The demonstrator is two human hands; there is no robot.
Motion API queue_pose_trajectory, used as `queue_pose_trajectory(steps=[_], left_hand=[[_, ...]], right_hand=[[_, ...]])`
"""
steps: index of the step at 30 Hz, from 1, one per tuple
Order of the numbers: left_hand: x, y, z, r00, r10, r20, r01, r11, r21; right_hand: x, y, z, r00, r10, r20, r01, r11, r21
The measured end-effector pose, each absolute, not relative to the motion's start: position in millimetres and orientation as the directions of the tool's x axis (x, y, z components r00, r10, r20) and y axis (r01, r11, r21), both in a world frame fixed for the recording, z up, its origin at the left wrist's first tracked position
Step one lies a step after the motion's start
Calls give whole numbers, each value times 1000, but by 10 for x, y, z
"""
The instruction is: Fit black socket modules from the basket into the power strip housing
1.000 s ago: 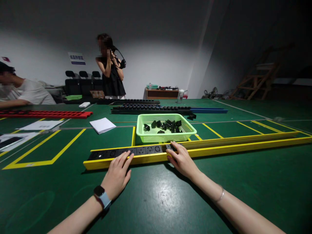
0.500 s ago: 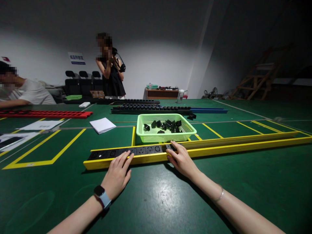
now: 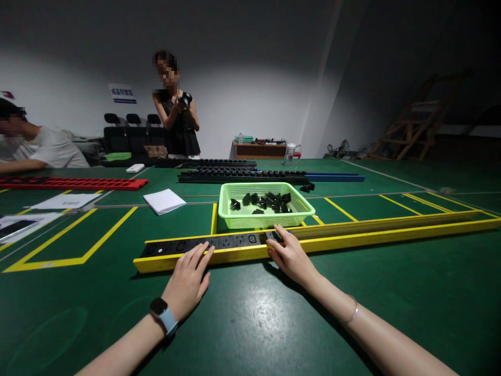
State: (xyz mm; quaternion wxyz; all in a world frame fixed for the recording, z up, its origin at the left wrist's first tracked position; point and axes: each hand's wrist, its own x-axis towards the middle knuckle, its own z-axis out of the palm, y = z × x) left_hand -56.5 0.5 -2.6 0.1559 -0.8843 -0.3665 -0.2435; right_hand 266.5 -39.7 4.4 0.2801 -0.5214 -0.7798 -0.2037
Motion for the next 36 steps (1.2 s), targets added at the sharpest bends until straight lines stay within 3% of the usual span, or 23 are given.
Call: queue_pose_trajectory(steps=[21, 36], left_hand=[[-575, 17, -33, 623, 562, 545, 721, -682, -122], [-555, 11, -25, 611, 566, 554, 727, -679, -108]], right_hand=[[2710, -420, 18, -253, 710, 657, 931, 363, -34], [2587, -453, 42, -378, 691, 616, 879, 477, 4]])
